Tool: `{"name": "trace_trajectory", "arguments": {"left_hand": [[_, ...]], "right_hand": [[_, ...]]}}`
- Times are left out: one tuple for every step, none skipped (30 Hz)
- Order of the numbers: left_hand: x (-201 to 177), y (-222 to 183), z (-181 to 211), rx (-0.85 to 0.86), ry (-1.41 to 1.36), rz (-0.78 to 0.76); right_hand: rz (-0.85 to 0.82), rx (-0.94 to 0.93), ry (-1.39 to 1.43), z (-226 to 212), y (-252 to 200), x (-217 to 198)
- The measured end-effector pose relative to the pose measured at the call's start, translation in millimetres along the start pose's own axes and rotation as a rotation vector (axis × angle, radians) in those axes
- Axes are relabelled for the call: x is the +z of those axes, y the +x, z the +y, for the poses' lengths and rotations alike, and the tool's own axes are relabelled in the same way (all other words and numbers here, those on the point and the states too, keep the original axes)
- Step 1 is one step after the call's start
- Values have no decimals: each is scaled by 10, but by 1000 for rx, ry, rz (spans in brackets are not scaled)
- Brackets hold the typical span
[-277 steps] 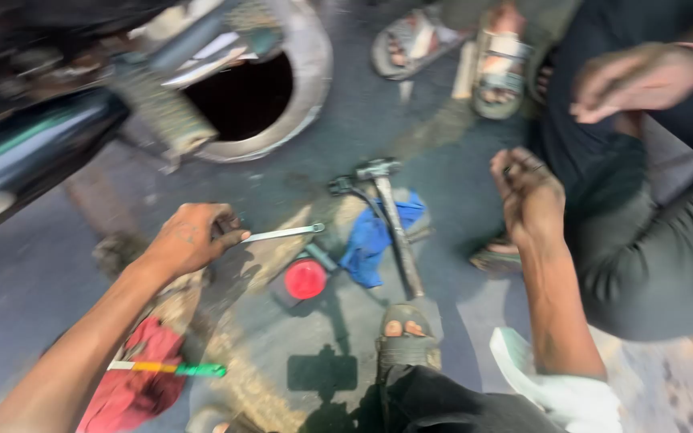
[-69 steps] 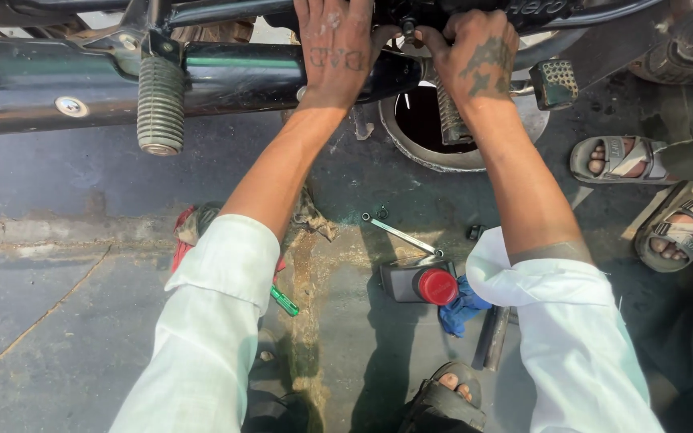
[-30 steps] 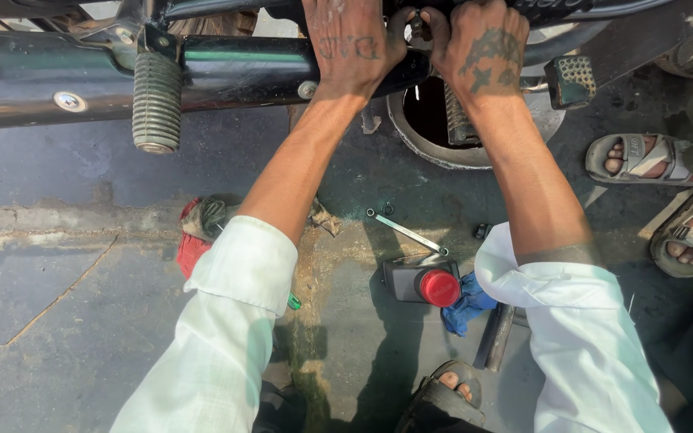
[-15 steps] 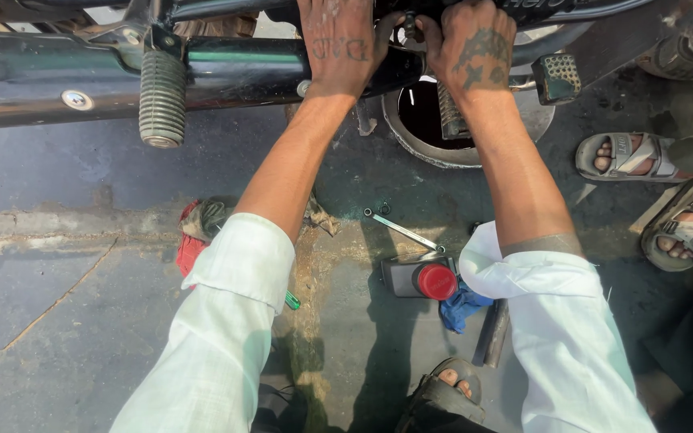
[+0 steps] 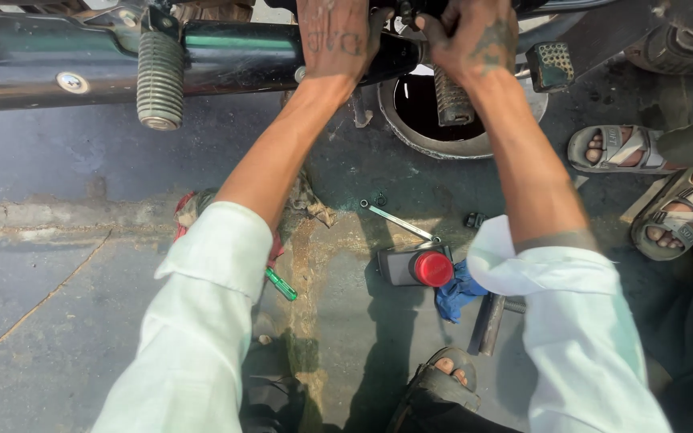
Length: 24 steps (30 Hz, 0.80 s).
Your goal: Repairing a motorcycle engine area using a wrench, hammer, and screwdriver to adjust components.
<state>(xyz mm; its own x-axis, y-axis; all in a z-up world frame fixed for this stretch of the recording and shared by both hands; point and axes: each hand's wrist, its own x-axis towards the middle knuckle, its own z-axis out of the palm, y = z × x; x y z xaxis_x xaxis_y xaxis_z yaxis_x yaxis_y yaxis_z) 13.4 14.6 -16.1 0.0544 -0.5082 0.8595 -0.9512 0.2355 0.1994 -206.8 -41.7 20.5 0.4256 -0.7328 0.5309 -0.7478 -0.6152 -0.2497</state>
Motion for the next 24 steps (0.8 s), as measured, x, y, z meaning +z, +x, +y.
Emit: {"name": "trace_trajectory", "arguments": {"left_hand": [[-112,-107,-53,-5,-27,-168],[-209,-240,-84,-14,-61,-340],[-466,-427,-61,-15,-66,-343],[-716,-575,-60,270,-112,-379],[-964,-723,-67,555,-155,-410],[-1044,-1216,-150,554,-159,-411],[-1124,-1715,-238,638,-290,-736],[-1229,-2235,-318,706,-422,-1065],[-1363,-2603,-404,698,-425,-1068],[-1486,-2974,-471,707,-373,-1328],[-1605,-3346,-532,711,-315,-1587],[-1701,-3312,-522,708,-326,-1595],[-1787,-3276,-511,657,-289,-1624],[-1843,-3241,-485,613,-258,-1649],[-1799,-3343,-513,618,-275,-1656],[-1761,-3430,-560,698,-221,-1606],[-1732,-3516,-608,777,-167,-1554],[-1686,-3553,-590,770,-171,-1554],[-1647,-3589,-572,792,-165,-1538],[-1627,-3617,-577,808,-152,-1524],[-1587,-3589,-523,798,-148,-1526],[-1540,-3559,-467,803,-118,-1585],[-1489,-3523,-406,808,-87,-1643],[-1444,-3335,-285,809,-87,-1642]], "right_hand": [[84,-126,87,144,-100,-16],[160,-250,172,303,-231,-39],[157,-246,169,307,-478,-153],[96,-65,199,310,-685,-266],[34,115,230,309,-889,-374],[31,118,229,461,-1167,-336],[-125,221,148,611,-1447,-293],[-288,318,69,752,-1731,-238],[-296,317,71,889,-2008,-167],[-503,469,-67,1039,-2295,-112],[-709,620,-210,1196,-2584,-59],[-721,625,-209,1161,-2732,-59],[-827,796,-268,1132,-2879,-59],[-929,974,-335,1115,-3050,-94],[-940,987,-340,1120,-3206,-92],[-914,1078,-317,1122,-3323,-68],[-887,1169,-294,1115,-3439,-50],[-892,1165,-298,1214,-3566,25],[-794,1208,-281,1307,-3693,95],[-696,1243,-258,1392,-3796,201],[-702,1234,-257,1395,-3768,222],[-649,1299,-208,1389,-3776,224],[-594,1364,-159,1389,-3781,223],[-593,1365,-160,1483,-3854,271]]}}
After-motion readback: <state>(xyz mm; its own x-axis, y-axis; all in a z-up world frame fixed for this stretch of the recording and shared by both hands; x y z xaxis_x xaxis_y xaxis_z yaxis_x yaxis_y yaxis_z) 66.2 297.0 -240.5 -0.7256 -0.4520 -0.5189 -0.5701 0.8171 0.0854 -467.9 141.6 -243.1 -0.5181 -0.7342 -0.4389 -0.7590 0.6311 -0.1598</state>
